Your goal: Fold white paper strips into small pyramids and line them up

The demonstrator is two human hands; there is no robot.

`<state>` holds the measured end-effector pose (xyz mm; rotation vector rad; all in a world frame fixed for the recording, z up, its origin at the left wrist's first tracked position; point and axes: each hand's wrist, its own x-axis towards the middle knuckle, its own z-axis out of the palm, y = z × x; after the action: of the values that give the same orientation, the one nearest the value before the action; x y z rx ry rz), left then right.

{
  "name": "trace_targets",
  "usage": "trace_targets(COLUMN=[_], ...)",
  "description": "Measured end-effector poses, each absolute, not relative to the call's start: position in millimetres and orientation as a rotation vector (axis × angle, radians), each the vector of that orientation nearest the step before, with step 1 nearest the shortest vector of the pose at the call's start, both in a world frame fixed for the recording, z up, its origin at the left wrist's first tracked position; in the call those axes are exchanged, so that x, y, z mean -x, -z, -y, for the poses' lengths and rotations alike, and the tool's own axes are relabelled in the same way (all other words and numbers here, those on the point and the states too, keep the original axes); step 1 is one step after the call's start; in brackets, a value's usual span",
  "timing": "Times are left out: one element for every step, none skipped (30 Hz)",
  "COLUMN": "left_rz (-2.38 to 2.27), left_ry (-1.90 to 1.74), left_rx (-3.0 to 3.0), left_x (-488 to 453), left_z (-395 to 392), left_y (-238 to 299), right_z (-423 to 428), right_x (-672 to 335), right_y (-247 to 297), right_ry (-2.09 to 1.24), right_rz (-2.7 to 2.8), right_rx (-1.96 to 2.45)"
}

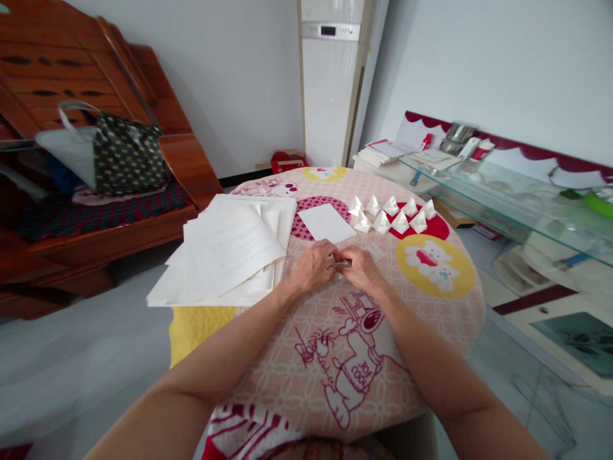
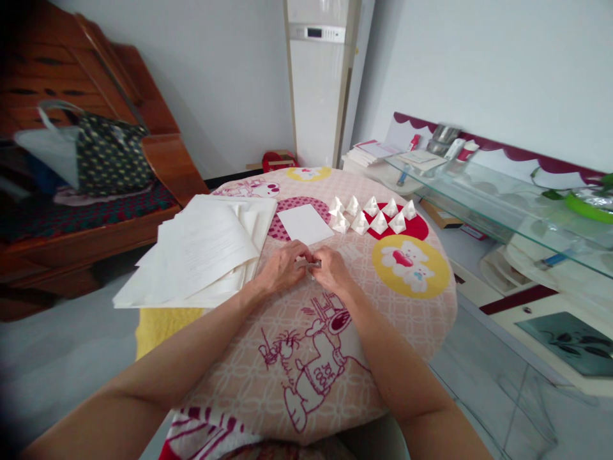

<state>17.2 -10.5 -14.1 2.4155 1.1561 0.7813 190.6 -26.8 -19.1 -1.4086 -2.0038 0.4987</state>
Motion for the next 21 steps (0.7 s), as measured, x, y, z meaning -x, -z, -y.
trace_targets(left_rz=[-1.157,-1.169,-1.184,-1.196,-1.207,-1.220,-1.235,-1.256,-1.287,-1.322,-1.364,-1.407,-1.444,-1.475,-1.496,-1.509,-1.518,-1.523,-1.529,-1.533,-1.535], left_ry=[-0.763,-0.745,-0.732,-0.725,-0.723,-0.723,-0.722,-0.715,-0.704,-0.689,-0.671,-0.650,-0.628,-0.607,-0.588,-0.571,-0.557,-0.544,-0.532,-0.520,-0.509], left_rx=[-2.412,-2.404,-2.394,-2.388,-2.387,-2.387,-2.388,-2.387,-2.383,-2.377,-2.369,-2.361,-2.353,-2.347,-2.344,-2.345,-2.348,-2.353,-2.357,-2.359,-2.362], left_x=[-19.1,-20.8,-22.2,-23.4,-24.3,-25.0,-25.6,-26.2,-26.8,-27.3,-27.8,-28.2,-28.6,-29.0,-29.3,-29.7,-30.0,-30.3,-30.5,-30.7,-30.7], left_z=[11.4,12.4,13.3,14.1,14.8,15.3,15.6,15.7,15.8,15.9,15.9,16.1,16.5,17.0,17.7,18.4,19.2,19.8,20.4,20.6,20.7], left_y=[14.1,14.0,13.7,13.5,13.4,13.6,14.0,14.7,15.5,16.3,17.0,17.3,17.1,16.5,15.5,14.3,12.9,11.6,10.6,9.9,9.7], right_z=[26.4,25.9,25.4,25.0,24.5,24.2,23.9,23.8,23.7,23.7,23.8,23.8,23.8,23.7,23.4,23.1,22.7,22.2,21.6,21.0,20.5], right_x=[-191.1,-191.9,-192.9,-194.2,-195.4,-196.4,-197.2,-197.5,-197.4,-197.0,-196.4,-195.8,-195.5,-195.7,-196.7,-198.4,-201.0,-204.3,-208.0,-211.8,-215.4], right_y=[19.6,20.1,20.6,21.0,21.3,21.5,21.6,21.5,21.3,21.0,20.6,20.1,19.6,18.9,18.2,17.3,16.4,15.4,14.6,13.9,13.6], right_ry=[-0.502,-0.510,-0.522,-0.537,-0.555,-0.573,-0.587,-0.598,-0.606,-0.610,-0.611,-0.613,-0.619,-0.631,-0.652,-0.688,-0.737,-0.795,-0.857,-0.913,-0.953], right_rz=[2.004,2.003,1.999,1.993,1.984,1.975,1.967,1.963,1.963,1.962,1.957,1.949,1.935,1.917,1.896,1.877,1.864,1.856,1.857,1.863,1.866], right_rx=[1.405,1.401,1.395,1.388,1.383,1.377,1.374,1.372,1.374,1.379,1.386,1.393,1.400,1.407,1.414,1.418,1.417,1.409,1.392,1.370,1.350])
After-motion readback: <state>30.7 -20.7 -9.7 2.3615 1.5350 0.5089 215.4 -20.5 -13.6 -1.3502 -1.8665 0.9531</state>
